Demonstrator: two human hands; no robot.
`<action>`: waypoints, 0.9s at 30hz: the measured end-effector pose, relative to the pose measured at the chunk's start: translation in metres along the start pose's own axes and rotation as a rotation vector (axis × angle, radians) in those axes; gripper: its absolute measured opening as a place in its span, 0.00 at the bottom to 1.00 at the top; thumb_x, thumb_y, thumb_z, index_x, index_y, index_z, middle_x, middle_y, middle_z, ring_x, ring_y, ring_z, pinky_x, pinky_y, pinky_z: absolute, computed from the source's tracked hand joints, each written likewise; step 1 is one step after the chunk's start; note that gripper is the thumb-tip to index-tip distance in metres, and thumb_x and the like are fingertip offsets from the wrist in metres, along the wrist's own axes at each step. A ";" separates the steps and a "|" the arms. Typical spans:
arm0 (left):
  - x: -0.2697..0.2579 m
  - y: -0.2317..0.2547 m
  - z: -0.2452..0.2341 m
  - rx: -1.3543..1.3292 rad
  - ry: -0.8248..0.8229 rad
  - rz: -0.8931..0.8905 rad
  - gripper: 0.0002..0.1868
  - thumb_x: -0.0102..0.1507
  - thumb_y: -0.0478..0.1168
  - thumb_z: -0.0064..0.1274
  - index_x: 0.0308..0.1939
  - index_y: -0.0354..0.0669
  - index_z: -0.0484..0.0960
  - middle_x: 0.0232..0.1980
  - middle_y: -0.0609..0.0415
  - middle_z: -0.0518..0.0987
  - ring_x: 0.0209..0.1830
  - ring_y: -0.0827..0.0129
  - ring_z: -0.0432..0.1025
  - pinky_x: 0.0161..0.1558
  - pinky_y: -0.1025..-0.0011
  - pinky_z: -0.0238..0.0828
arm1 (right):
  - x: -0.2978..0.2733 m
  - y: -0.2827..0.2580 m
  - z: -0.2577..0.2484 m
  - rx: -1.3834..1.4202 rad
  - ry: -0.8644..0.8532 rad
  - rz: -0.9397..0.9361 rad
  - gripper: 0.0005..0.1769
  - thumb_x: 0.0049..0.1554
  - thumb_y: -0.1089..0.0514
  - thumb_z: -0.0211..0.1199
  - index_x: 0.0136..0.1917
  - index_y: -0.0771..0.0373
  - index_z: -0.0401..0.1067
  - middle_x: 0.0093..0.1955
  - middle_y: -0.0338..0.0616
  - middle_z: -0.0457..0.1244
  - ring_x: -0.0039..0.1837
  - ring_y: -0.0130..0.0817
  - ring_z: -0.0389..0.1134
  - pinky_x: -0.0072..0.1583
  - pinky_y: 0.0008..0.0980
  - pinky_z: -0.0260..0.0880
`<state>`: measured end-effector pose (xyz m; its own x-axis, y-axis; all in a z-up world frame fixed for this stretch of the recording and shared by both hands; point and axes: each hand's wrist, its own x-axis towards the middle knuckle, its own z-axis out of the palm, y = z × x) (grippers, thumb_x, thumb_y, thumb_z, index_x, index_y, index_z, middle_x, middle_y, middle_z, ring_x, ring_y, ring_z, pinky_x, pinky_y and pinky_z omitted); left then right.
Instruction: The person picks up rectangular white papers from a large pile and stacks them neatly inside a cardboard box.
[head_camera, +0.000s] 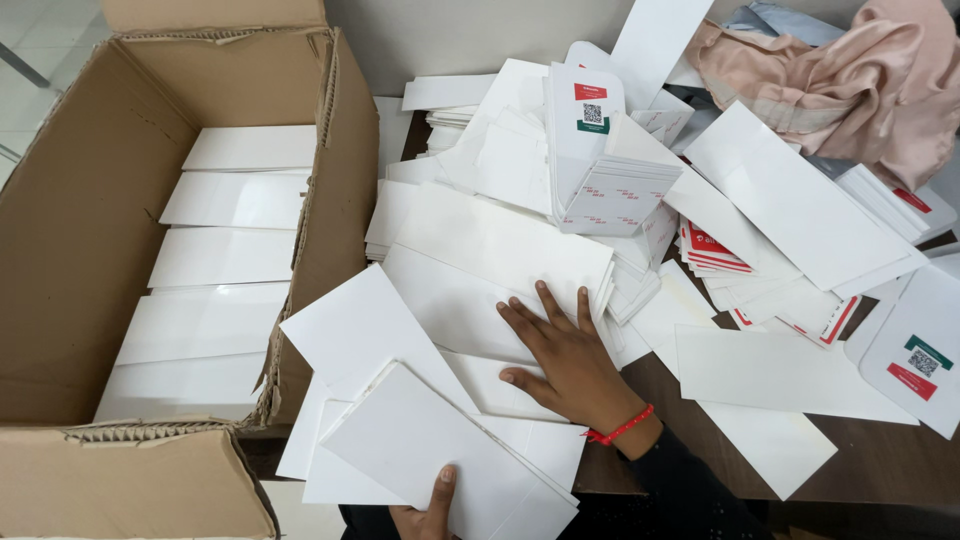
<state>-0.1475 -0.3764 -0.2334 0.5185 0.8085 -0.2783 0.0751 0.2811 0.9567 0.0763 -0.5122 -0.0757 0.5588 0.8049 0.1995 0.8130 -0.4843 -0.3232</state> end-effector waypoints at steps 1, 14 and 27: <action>-0.001 0.007 0.001 0.013 -0.025 0.022 0.35 0.52 0.36 0.64 0.61 0.23 0.72 0.48 0.24 0.82 0.51 0.43 0.80 0.59 0.46 0.73 | -0.002 -0.002 -0.004 0.100 0.041 -0.033 0.41 0.61 0.35 0.56 0.78 0.59 0.55 0.77 0.49 0.56 0.82 0.57 0.43 0.75 0.69 0.30; -0.019 0.113 0.148 -0.069 -0.689 0.478 0.23 0.62 0.38 0.61 0.54 0.27 0.72 0.45 0.39 0.81 0.45 0.60 0.79 0.46 0.65 0.80 | -0.120 0.042 -0.035 0.859 0.307 0.412 0.28 0.56 0.51 0.66 0.64 0.70 0.68 0.50 0.48 0.72 0.52 0.32 0.72 0.53 0.32 0.73; -0.081 0.160 0.329 -0.034 -1.290 0.910 0.24 0.65 0.43 0.63 0.56 0.29 0.74 0.46 0.40 0.83 0.43 0.57 0.81 0.45 0.66 0.78 | -0.214 0.116 -0.081 0.823 1.009 0.411 0.18 0.62 0.62 0.59 0.64 0.69 0.66 0.59 0.45 0.67 0.62 0.30 0.67 0.64 0.30 0.68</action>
<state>0.1028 -0.5668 -0.0294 0.7260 -0.2546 0.6388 -0.6621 -0.0081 0.7494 0.0638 -0.7684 -0.0811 0.8982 -0.1158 0.4241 0.4273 0.0023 -0.9041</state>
